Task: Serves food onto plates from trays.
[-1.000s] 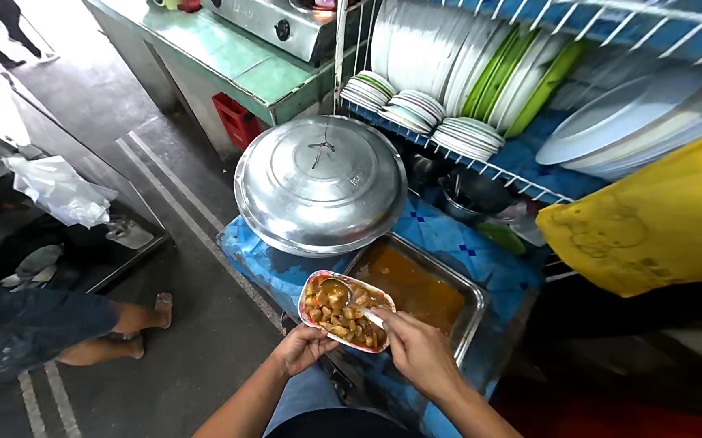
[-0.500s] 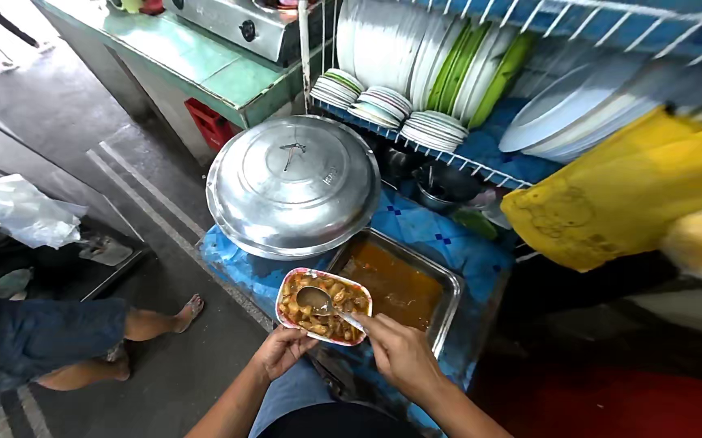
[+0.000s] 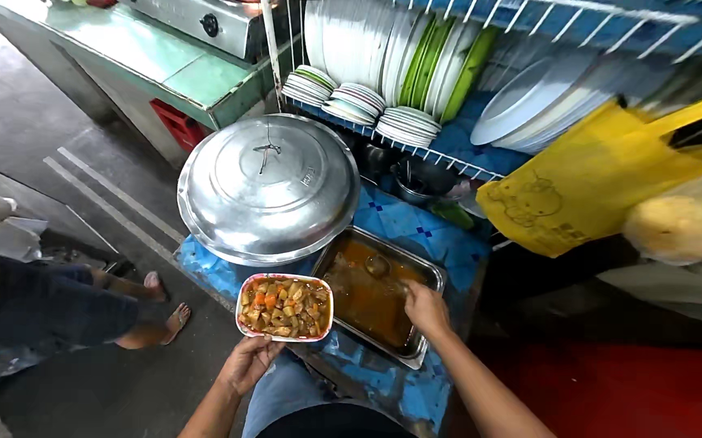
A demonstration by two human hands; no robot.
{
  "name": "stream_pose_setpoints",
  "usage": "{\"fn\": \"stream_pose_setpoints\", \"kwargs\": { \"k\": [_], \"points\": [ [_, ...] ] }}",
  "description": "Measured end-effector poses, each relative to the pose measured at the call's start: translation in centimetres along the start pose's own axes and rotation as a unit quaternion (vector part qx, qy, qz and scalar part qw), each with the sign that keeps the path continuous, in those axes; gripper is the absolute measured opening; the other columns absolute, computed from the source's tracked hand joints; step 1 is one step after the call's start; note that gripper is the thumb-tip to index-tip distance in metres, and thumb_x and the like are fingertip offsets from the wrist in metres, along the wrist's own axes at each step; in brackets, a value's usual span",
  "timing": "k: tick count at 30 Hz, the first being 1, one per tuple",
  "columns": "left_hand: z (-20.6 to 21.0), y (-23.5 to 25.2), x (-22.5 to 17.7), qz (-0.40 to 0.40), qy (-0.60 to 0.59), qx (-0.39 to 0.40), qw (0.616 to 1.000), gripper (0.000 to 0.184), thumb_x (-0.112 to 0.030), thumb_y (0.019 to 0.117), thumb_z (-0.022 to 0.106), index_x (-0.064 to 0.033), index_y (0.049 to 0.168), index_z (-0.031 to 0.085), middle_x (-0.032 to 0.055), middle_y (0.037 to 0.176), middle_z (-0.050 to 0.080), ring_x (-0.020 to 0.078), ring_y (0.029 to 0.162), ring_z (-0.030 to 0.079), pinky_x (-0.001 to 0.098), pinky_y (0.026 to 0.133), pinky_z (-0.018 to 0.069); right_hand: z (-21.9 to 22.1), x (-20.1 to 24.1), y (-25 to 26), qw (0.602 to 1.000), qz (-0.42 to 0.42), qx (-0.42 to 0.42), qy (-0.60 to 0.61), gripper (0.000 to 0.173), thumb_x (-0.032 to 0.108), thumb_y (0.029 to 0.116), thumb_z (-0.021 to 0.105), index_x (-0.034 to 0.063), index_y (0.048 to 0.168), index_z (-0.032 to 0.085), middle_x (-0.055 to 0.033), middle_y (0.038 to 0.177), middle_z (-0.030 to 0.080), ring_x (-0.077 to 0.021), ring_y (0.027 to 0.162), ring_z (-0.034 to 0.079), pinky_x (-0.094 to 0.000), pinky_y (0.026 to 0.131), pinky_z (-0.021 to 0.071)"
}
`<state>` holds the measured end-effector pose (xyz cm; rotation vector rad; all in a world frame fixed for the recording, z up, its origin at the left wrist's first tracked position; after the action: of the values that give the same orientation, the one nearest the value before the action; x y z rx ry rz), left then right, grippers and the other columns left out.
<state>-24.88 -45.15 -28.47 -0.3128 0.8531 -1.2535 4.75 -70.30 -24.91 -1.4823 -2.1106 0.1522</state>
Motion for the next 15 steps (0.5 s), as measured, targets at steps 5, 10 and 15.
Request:
{"fn": "stream_pose_setpoints", "kwargs": {
  "k": [5,10,15],
  "points": [
    [-1.2,-1.2,-1.0,0.031,-0.010,-0.029,0.999,0.027,0.008,0.0872,0.047,0.0012,0.113,0.052,0.0213,0.099,0.073,0.0289,0.088,0.076,0.0398,0.084,0.0634,2.0,1.3,2.6,0.999,-0.037,-0.004,-0.020,0.037,0.011,0.1062,0.049,0.0148,0.140,0.063,-0.0173,0.130,0.068,-0.0397,0.118,0.066,-0.0598,0.100,0.0505],
    [-3.4,-2.4,-1.7,0.065,-0.031,-0.041,0.997,0.025,0.006,0.0854,0.051,0.0028,0.110,0.056,0.0223,0.099,0.073,0.0294,0.089,0.076,0.0401,0.085,0.0633,4.3,1.5,1.3,0.993,-0.107,0.043,-0.012,0.037,0.012,0.1068,0.046,0.0170,0.137,0.067,-0.0147,0.126,0.071,-0.0344,0.117,0.068,-0.0547,0.102,0.0511],
    [-5.8,-3.1,-1.9,0.074,-0.039,-0.079,0.993,0.021,0.006,0.0896,0.045,0.0035,0.107,0.056,0.0222,0.098,0.073,0.0287,0.089,0.076,0.0389,0.085,0.0633,7.6,0.7,-1.8,0.978,-0.157,0.100,0.095,0.035,0.012,0.1066,0.046,0.0094,0.134,0.068,-0.0145,0.126,0.071,-0.0284,0.120,0.067,-0.0472,0.108,0.0492]
  ]
}}
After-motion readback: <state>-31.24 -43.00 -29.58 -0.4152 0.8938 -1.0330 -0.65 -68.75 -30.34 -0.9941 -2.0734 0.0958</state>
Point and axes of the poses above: each hand's wrist, its own y-axis towards the middle knuckle, its own z-axis out of the palm, x = y × z, the point moved 2 cm from there along y, towards the middle knuckle
